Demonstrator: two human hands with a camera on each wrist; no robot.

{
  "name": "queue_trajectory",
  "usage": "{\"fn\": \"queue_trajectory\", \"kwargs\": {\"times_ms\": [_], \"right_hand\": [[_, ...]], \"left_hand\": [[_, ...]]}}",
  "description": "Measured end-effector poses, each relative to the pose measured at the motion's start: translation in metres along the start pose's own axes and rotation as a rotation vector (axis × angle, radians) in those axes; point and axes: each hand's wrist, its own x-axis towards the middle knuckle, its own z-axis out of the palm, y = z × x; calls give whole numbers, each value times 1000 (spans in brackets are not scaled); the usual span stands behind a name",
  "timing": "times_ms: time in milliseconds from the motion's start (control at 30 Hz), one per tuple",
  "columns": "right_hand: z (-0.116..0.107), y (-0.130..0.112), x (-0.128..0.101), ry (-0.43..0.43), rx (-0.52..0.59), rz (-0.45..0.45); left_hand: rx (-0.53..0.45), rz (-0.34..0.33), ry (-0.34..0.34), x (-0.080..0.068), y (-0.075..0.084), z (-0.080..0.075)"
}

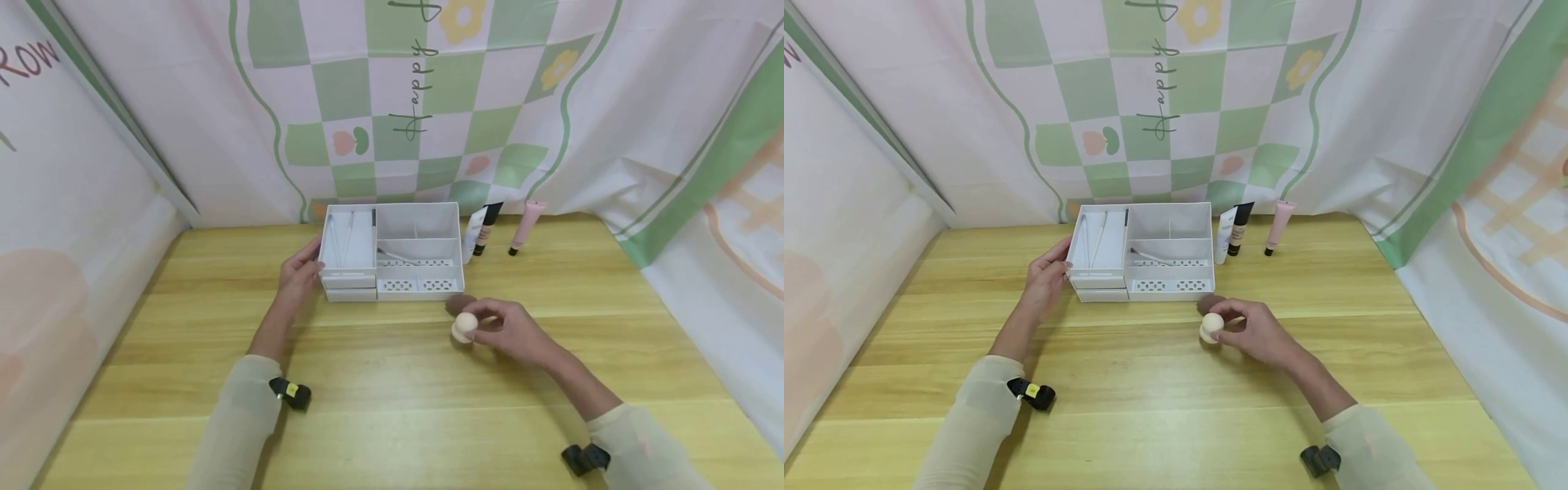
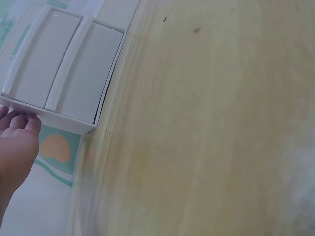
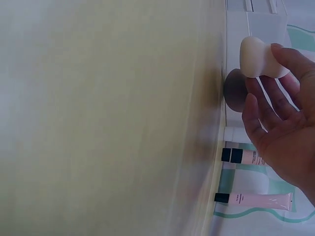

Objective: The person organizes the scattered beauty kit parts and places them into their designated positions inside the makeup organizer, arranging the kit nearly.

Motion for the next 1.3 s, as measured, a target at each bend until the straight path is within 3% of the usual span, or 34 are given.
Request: {"fn": "queue_trajectory", "kwargs": {"times_ms": [567, 1300], "right_hand": [[-9, -9, 11, 66, -84, 13], [-9, -27, 37, 72, -34, -49]], "left_hand": [[7, 5, 8, 0, -1, 0], [2, 25, -13, 1, -4, -2]]}}
